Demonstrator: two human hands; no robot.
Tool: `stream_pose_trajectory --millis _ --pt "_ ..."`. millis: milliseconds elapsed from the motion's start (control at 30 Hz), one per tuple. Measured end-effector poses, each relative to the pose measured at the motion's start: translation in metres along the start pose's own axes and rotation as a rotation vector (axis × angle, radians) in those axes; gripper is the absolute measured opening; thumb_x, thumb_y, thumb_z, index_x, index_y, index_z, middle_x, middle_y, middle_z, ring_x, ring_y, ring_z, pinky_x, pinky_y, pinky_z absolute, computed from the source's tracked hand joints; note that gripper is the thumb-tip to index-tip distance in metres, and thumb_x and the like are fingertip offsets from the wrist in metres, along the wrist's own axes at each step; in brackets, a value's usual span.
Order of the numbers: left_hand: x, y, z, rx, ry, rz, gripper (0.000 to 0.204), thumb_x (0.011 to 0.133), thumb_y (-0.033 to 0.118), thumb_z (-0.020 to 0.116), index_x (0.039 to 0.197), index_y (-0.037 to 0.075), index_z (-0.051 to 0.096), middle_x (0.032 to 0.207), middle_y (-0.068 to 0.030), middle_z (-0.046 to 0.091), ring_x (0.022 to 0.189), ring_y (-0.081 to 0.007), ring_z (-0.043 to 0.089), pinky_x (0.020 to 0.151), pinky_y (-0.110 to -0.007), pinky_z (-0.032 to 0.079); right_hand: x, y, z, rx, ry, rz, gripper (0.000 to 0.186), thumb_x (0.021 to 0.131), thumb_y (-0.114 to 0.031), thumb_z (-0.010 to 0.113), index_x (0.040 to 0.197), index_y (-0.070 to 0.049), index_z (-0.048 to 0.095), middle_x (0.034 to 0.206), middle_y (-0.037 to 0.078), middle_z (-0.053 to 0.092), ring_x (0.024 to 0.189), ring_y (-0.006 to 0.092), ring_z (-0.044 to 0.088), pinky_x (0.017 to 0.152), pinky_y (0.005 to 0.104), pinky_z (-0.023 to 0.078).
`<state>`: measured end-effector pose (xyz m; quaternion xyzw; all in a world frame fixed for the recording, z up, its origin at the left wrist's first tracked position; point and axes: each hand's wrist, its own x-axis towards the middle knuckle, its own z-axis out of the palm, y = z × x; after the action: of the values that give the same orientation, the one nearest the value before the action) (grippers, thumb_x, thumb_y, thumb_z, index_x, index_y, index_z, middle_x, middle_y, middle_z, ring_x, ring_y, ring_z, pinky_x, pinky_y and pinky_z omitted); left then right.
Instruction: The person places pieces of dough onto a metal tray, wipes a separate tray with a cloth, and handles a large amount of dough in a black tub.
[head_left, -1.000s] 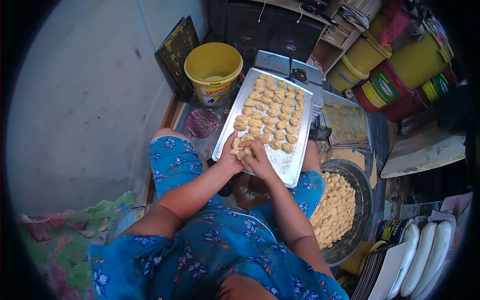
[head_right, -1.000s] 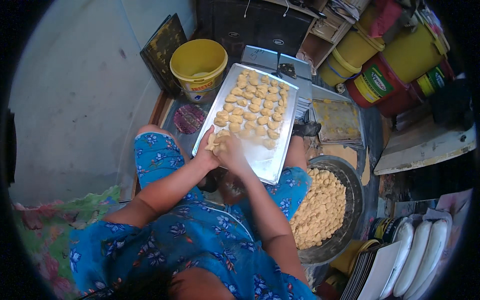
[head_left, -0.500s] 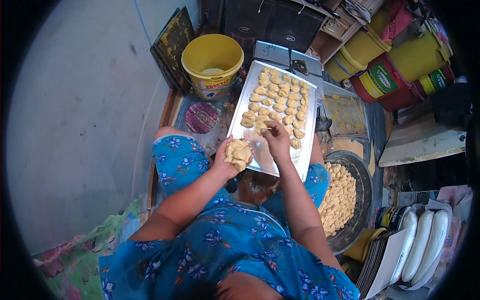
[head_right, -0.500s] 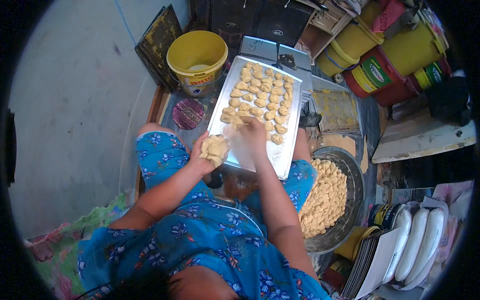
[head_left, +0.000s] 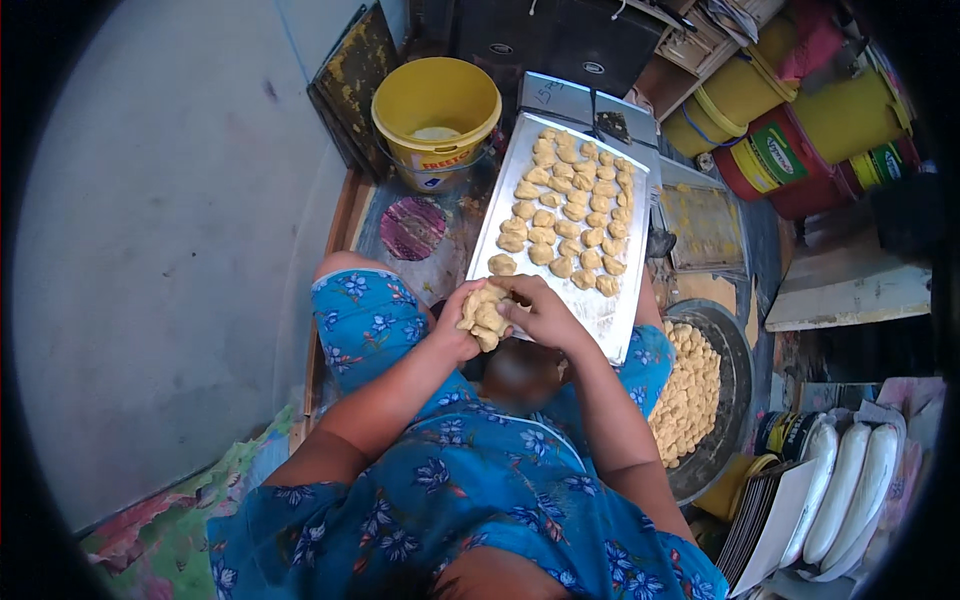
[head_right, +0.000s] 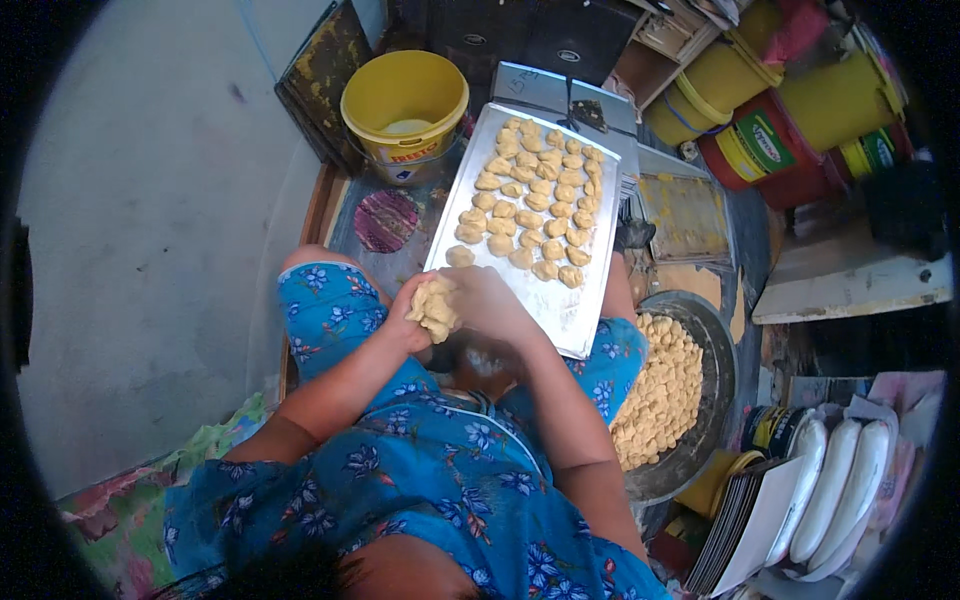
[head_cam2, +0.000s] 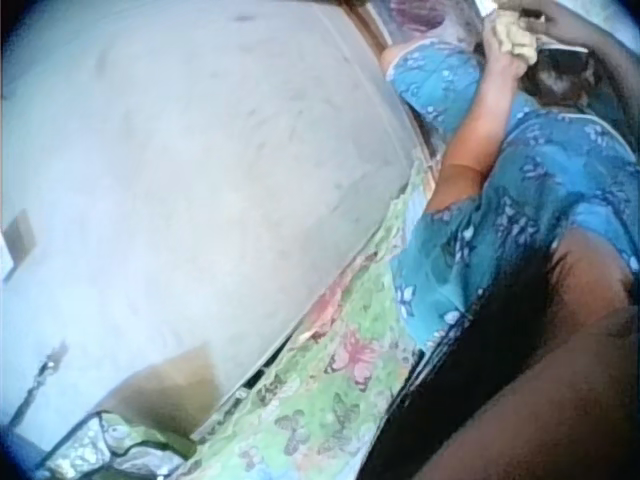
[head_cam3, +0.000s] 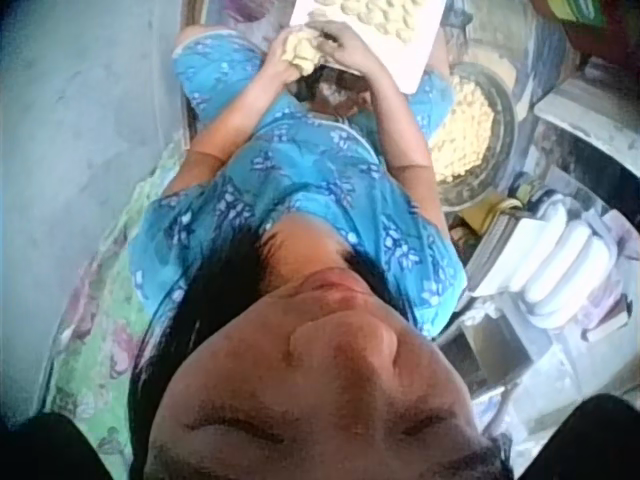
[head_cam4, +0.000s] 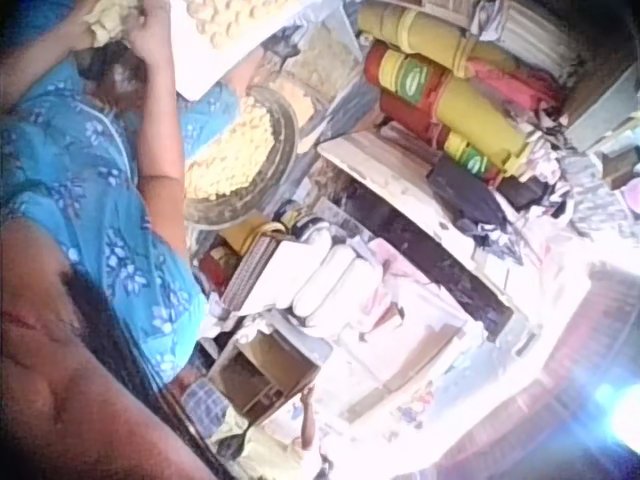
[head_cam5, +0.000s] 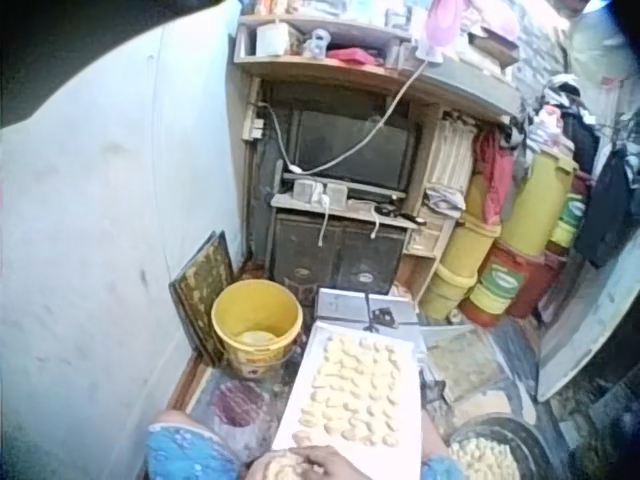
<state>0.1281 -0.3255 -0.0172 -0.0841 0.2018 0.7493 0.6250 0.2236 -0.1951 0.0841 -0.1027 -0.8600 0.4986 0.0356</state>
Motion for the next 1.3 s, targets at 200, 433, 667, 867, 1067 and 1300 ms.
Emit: stream_pose_trajectory --millis 200,433,667,867,1067,1300 --pt "0.002 -0.007 0.017 0.089 -0.075 -0.126 0.048 0.089 0.04 0.047 0.12 0.004 0.052 0.104 -0.0137 0.063 0.091 -0.0292 0.063 0.067 -0.041 0.055 -0.006 0.077 -0.001 0.045 0.18 0.063 0.019 0.085 -0.003 0.06 0.104 -0.002 0.058 0.088 0.003 0.06 0.081 0.0091 0.053 0.076 0.0237 0.045" --pt "-0.003 -0.002 0.006 -0.034 -0.003 -0.051 0.06 0.088 0.047 0.047 0.128 0.002 0.047 0.124 -0.0175 0.053 0.097 -0.0278 0.059 0.07 -0.037 0.051 -0.003 0.064 -0.001 -0.342 0.378 -0.059 0.019 0.084 -0.003 0.059 0.103 -0.004 0.063 0.089 0.013 0.059 0.084 0.0252 0.061 0.072 0.0346 0.049" --pt "0.0 -0.001 0.007 -0.044 0.04 -0.073 0.057 0.088 0.049 0.049 0.12 0.002 0.052 0.119 -0.017 0.056 0.094 -0.0277 0.06 0.069 -0.039 0.052 -0.005 0.039 -0.002 -0.34 0.43 0.116 0.025 0.077 -0.014 0.06 0.1 -0.006 0.064 0.098 0.016 0.059 0.083 0.0319 0.056 0.076 0.0394 0.047" --pt "0.009 -0.014 0.026 -0.039 0.123 -0.067 0.045 0.093 0.048 0.044 0.109 0.008 0.057 0.1 -0.0107 0.063 0.091 -0.0244 0.063 0.079 -0.041 0.052 -0.018 0.0 0.011 -0.167 0.184 -0.111 0.026 0.082 -0.016 0.066 0.104 -0.004 0.063 0.095 0.013 0.057 0.087 0.0266 0.058 0.077 0.0355 0.047" --pt "0.022 -0.024 0.02 0.094 0.133 -0.004 0.04 0.093 0.044 0.046 0.104 0.007 0.057 0.092 -0.0075 0.063 0.082 -0.0222 0.064 0.07 -0.038 0.053 -0.011 0.044 0.013 0.193 0.423 0.109 0.016 0.086 -0.005 0.062 0.102 -0.001 0.06 0.086 0.004 0.064 0.079 0.0116 0.06 0.071 0.0235 0.047" --pt "0.018 -0.025 0.031 0.081 0.102 -0.12 0.04 0.094 0.041 0.045 0.106 0.005 0.057 0.089 -0.0075 0.063 0.074 -0.0212 0.063 0.063 -0.037 0.054 -0.032 0.033 -0.009 0.261 0.088 0.113 0.056 0.076 -0.017 0.073 0.127 -0.008 0.053 0.11 0.006 0.055 0.095 0.0148 0.054 0.081 0.03 0.045"
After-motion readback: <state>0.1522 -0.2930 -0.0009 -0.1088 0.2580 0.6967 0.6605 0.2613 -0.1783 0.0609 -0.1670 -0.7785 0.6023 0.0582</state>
